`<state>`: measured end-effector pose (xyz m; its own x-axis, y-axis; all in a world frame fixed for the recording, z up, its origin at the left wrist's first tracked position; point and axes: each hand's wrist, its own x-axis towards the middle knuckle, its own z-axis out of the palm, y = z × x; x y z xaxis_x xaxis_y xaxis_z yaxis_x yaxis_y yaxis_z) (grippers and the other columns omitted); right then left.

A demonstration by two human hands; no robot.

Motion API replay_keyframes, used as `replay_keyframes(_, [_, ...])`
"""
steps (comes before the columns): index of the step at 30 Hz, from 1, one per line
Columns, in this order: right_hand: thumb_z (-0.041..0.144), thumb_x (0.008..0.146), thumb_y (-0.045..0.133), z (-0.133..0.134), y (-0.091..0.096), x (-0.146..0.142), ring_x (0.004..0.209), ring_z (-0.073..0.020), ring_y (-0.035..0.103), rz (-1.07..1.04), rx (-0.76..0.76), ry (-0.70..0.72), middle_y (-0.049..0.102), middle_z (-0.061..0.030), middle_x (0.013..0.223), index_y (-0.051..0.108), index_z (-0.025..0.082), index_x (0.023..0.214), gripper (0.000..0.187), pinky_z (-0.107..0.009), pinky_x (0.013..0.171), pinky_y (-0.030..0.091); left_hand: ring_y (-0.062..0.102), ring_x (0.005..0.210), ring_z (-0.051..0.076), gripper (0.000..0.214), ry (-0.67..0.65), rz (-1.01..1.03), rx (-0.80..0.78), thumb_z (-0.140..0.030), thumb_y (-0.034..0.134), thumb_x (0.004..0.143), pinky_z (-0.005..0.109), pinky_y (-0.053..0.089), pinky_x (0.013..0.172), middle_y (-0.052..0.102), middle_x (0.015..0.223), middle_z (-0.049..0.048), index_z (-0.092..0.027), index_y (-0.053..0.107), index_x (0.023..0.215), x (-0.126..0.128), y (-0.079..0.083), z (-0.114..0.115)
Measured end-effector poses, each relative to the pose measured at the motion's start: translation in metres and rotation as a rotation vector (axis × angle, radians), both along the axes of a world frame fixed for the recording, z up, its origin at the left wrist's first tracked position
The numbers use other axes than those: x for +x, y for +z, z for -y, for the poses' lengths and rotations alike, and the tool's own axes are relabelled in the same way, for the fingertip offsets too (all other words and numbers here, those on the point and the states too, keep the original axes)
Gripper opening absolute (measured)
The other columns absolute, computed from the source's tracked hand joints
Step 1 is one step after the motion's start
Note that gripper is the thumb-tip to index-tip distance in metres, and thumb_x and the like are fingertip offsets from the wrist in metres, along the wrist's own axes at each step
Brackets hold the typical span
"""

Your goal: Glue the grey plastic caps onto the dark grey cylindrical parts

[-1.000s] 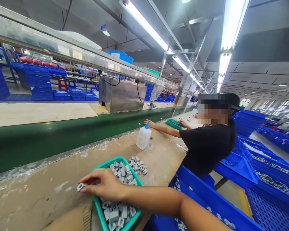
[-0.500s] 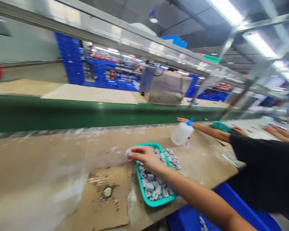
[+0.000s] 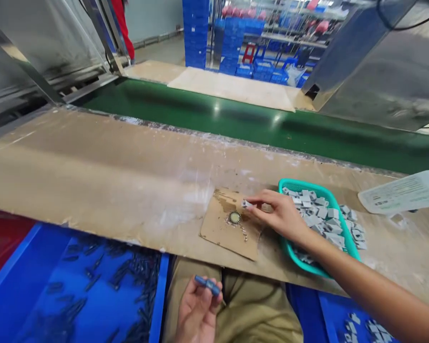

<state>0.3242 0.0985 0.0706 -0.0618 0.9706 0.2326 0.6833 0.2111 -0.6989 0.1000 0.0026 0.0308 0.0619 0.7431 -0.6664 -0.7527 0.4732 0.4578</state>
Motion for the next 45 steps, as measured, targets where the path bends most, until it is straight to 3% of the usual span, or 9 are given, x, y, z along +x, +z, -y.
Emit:
replay_keyframes(8, [0.026, 0.088, 0.051, 0.003, -0.006, -0.004, 0.078, -0.0176, 0.058, 0.266, 0.042, 0.268, 0.060, -0.0087, 0.083, 0.066, 0.016, 0.104, 0.025, -0.030, 0.069, 0.048, 0.062, 0.071, 0.014, 0.034, -0.062, 0.021, 0.050, -0.022, 0.087, 0.048, 0.016, 0.053, 0.062, 0.063, 0.073, 0.0032, -0.014, 0.064, 0.072, 0.014, 0.004, -0.005])
replay_keyframes(15, [0.024, 0.089, 0.049, 0.001, -0.012, -0.006, 0.078, -0.0190, 0.056, 0.334, 0.021, 0.317, 0.058, -0.0087, 0.081, 0.065, 0.016, 0.107, 0.026, -0.031, 0.068, 0.048, 0.061, 0.069, 0.016, 0.036, -0.144, -0.068, 0.111, -0.027, 0.087, 0.051, 0.019, 0.054, 0.061, 0.063, 0.071, 0.0072, -0.011, 0.060, 0.068, 0.021, 0.003, -0.006])
replay_keyframes(17, [0.025, 0.088, 0.050, 0.001, -0.009, -0.005, 0.077, -0.0185, 0.056, 0.278, 0.019, 0.293, 0.059, -0.0083, 0.080, 0.066, 0.016, 0.106, 0.025, -0.030, 0.068, 0.047, 0.061, 0.068, 0.017, 0.037, -0.150, -0.113, 0.114, -0.028, 0.087, 0.049, 0.021, 0.054, 0.059, 0.064, 0.069, 0.0077, -0.010, 0.059, 0.067, 0.025, 0.006, -0.008])
replay_keyframes(20, [0.030, 0.085, 0.056, 0.001, 0.003, -0.004, 0.074, -0.0172, 0.058, 0.059, -0.007, 0.136, 0.062, -0.0068, 0.081, 0.068, 0.019, 0.101, 0.023, -0.030, 0.068, 0.047, 0.063, 0.069, 0.016, 0.038, -0.134, -0.116, 0.144, -0.029, 0.087, 0.049, 0.019, 0.054, 0.062, 0.065, 0.071, 0.0090, -0.010, 0.062, 0.069, 0.033, 0.009, -0.018])
replay_keyframes(23, [0.035, 0.078, 0.063, 0.004, 0.021, -0.002, 0.076, -0.0178, 0.061, -0.244, -0.127, -0.014, 0.066, -0.0058, 0.084, 0.069, 0.019, 0.091, 0.022, -0.030, 0.069, 0.049, 0.063, 0.070, 0.014, 0.034, -0.132, -0.018, 0.190, -0.025, 0.086, 0.053, 0.017, 0.053, 0.066, 0.066, 0.074, 0.0078, -0.010, 0.064, 0.075, 0.044, 0.012, -0.034])
replay_keyframes(28, [0.036, 0.071, 0.070, 0.026, 0.040, -0.003, 0.073, -0.0169, 0.064, -0.580, -0.288, -0.102, 0.070, -0.0042, 0.084, 0.069, 0.020, 0.088, 0.023, -0.027, 0.068, 0.051, 0.063, 0.073, 0.016, 0.024, -0.159, 0.059, 0.363, -0.022, 0.081, 0.060, 0.022, 0.054, 0.070, 0.066, 0.078, 0.0079, -0.011, 0.066, 0.075, 0.066, 0.020, -0.056])
replay_keyframes(36, [0.032, 0.070, 0.072, 0.053, 0.047, -0.004, 0.076, -0.0179, 0.066, -0.550, -0.152, -0.172, 0.071, -0.0034, 0.084, 0.072, 0.023, 0.084, 0.017, -0.026, 0.069, 0.053, 0.061, 0.070, 0.013, 0.025, -0.187, -0.001, 0.434, -0.023, 0.083, 0.058, 0.021, 0.053, 0.069, 0.066, 0.074, 0.0066, -0.012, 0.065, 0.070, 0.086, 0.032, -0.059])
replay_keyframes(45, [0.028, 0.077, 0.065, 0.055, 0.040, -0.003, 0.077, -0.0172, 0.064, -0.422, -0.061, -0.037, 0.070, -0.0043, 0.085, 0.070, 0.022, 0.087, 0.012, -0.028, 0.070, 0.050, 0.062, 0.064, 0.016, 0.020, -0.179, -0.145, 0.491, -0.019, 0.082, 0.054, 0.023, 0.056, 0.063, 0.065, 0.067, 0.0047, -0.012, 0.065, 0.061, 0.085, 0.045, -0.059])
